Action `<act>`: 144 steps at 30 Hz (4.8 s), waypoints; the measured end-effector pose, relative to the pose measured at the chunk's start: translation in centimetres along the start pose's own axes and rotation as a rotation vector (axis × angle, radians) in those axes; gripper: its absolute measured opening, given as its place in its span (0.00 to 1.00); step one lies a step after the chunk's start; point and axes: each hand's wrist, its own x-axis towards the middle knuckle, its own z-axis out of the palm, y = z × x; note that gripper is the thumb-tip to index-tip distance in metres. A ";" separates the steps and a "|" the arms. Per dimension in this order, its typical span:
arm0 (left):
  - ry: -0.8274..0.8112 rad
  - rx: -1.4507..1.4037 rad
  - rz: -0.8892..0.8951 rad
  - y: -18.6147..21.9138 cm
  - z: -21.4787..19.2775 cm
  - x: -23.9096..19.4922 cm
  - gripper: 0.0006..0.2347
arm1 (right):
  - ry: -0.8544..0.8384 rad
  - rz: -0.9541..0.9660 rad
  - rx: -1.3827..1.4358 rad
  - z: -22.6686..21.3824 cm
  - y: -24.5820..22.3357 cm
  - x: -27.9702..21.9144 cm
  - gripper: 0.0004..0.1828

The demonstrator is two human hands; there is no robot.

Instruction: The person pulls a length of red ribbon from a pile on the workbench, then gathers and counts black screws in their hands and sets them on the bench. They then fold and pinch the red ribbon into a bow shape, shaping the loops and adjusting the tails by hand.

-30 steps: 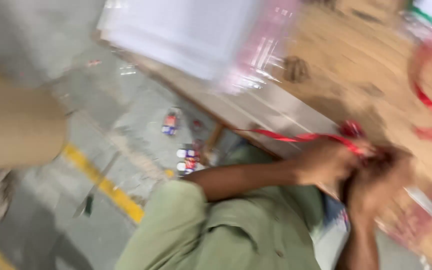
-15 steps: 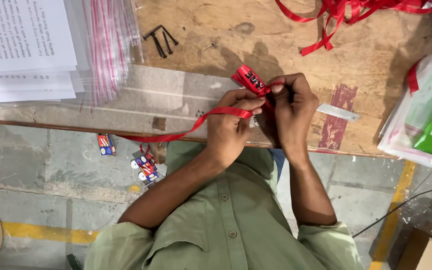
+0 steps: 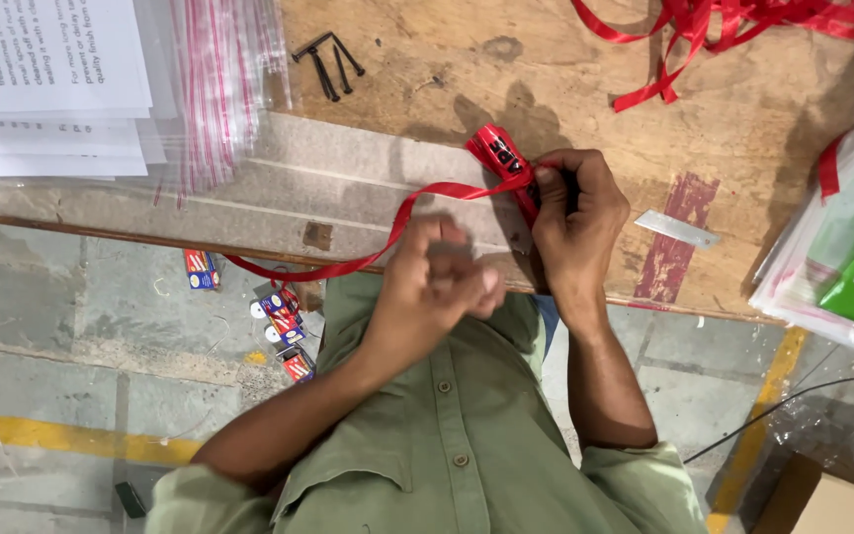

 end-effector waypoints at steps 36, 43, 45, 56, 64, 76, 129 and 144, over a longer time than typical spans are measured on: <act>0.079 1.078 0.734 1.4 0.5 4.3 0.13 | 0.161 0.165 0.292 3.5 1.3 -0.3 0.08; 0.180 0.995 0.648 1.8 1.3 4.8 0.04 | 0.127 0.151 0.315 2.8 1.5 0.5 0.06; 0.157 1.033 0.641 2.0 1.1 5.0 0.03 | 0.058 0.158 0.305 1.8 0.9 0.9 0.05; -0.076 1.037 0.485 4.0 0.0 6.5 0.03 | -0.202 0.169 0.456 -0.5 -1.5 1.2 0.06; -0.089 1.055 0.530 3.8 0.1 6.2 0.03 | -0.074 0.364 0.921 1.2 1.6 1.8 0.11; -0.137 0.970 0.558 2.8 -0.5 6.1 0.05 | 0.029 0.453 0.933 1.1 2.0 2.2 0.10; -0.298 1.472 1.145 5.0 -2.3 6.6 0.15 | -0.454 -0.057 0.048 -2.0 -5.4 4.2 0.14; -0.223 0.258 -0.259 5.6 -2.6 8.4 0.08 | -0.131 -0.289 -0.196 -0.9 -4.3 -1.5 0.13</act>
